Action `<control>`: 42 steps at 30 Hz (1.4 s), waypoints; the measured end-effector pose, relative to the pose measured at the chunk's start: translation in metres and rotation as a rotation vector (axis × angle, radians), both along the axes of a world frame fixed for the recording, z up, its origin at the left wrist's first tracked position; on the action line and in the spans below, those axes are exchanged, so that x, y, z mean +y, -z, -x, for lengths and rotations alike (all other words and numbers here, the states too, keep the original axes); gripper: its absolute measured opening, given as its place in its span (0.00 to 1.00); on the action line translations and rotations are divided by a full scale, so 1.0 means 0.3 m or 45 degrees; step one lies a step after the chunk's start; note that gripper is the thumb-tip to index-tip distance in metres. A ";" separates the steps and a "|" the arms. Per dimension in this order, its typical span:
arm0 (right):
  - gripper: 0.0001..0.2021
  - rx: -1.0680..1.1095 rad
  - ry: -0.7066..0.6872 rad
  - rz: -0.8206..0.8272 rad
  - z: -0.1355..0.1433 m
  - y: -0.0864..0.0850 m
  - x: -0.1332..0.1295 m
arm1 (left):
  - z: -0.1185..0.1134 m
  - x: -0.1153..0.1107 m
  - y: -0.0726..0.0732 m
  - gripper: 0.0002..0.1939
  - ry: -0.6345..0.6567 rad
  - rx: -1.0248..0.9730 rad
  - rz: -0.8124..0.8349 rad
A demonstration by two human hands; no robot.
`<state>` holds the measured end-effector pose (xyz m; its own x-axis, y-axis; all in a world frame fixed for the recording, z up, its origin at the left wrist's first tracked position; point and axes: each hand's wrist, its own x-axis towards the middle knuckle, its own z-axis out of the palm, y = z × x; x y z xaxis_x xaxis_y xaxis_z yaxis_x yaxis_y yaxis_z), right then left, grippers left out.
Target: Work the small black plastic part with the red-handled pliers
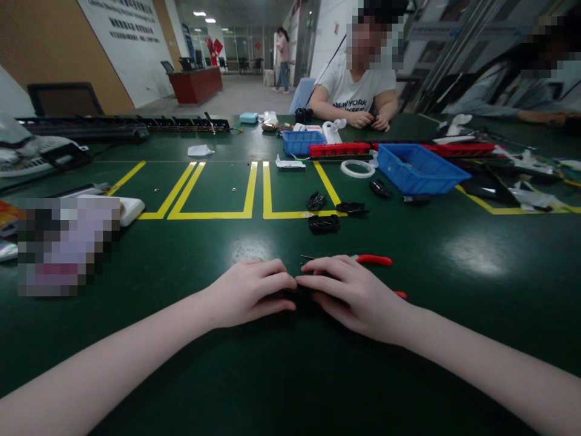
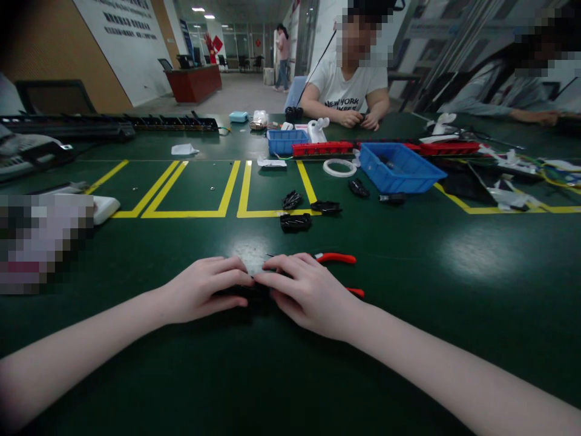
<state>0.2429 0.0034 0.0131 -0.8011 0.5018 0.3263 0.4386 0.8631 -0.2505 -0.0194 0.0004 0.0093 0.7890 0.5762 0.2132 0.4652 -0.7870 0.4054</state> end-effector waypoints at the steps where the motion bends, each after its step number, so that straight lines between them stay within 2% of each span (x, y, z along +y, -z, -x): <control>1: 0.18 0.025 -0.006 0.052 0.010 -0.003 0.002 | 0.000 -0.001 -0.007 0.12 -0.013 -0.049 0.086; 6: 0.17 0.173 0.067 0.399 0.041 -0.022 -0.015 | -0.014 -0.008 -0.034 0.09 -0.133 -0.362 0.588; 10: 0.10 0.310 0.158 0.592 0.057 -0.037 -0.042 | -0.038 -0.021 -0.040 0.12 -0.237 -0.520 1.088; 13: 0.06 0.430 0.219 0.939 0.067 -0.045 -0.059 | -0.055 -0.033 -0.041 0.17 -0.284 -0.636 1.365; 16: 0.08 0.599 0.231 1.407 0.074 -0.040 -0.066 | -0.066 -0.039 -0.039 0.19 -0.305 -0.697 1.468; 18: 0.10 0.685 0.239 1.643 0.076 -0.033 -0.066 | -0.070 -0.038 -0.035 0.19 -0.317 -0.715 1.486; 21: 0.11 0.759 0.297 1.843 0.079 -0.019 -0.062 | -0.071 -0.035 -0.024 0.17 -0.330 -0.732 1.486; 24: 0.12 0.829 0.371 1.903 0.079 -0.007 -0.060 | -0.071 -0.033 -0.014 0.19 -0.334 -0.728 1.450; 26: 0.11 0.867 0.401 1.832 0.075 -0.003 -0.058 | -0.068 -0.034 -0.013 0.18 -0.334 -0.714 1.387; 28: 0.09 0.877 0.422 1.647 0.066 -0.007 -0.053 | -0.064 -0.037 -0.017 0.16 -0.339 -0.679 1.266; 33: 0.07 0.700 0.400 0.919 0.031 -0.049 -0.034 | -0.054 -0.056 -0.022 0.11 -0.255 -0.486 0.708; 37: 0.09 0.465 0.156 0.365 0.019 -0.072 -0.034 | -0.053 -0.075 0.000 0.12 -0.080 -0.353 0.251; 39: 0.11 0.368 0.022 0.194 0.023 -0.073 -0.045 | -0.054 -0.081 0.010 0.12 -0.051 -0.285 0.055; 42: 0.12 0.260 -0.044 0.051 0.033 -0.072 -0.066 | -0.055 -0.081 0.018 0.10 -0.062 -0.260 -0.051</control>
<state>0.2329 -0.0165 0.0346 -0.7372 0.4913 0.4639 0.3456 0.8641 -0.3659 -0.0029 -0.0240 0.0039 0.6984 0.6005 0.3894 0.4146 -0.7830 0.4637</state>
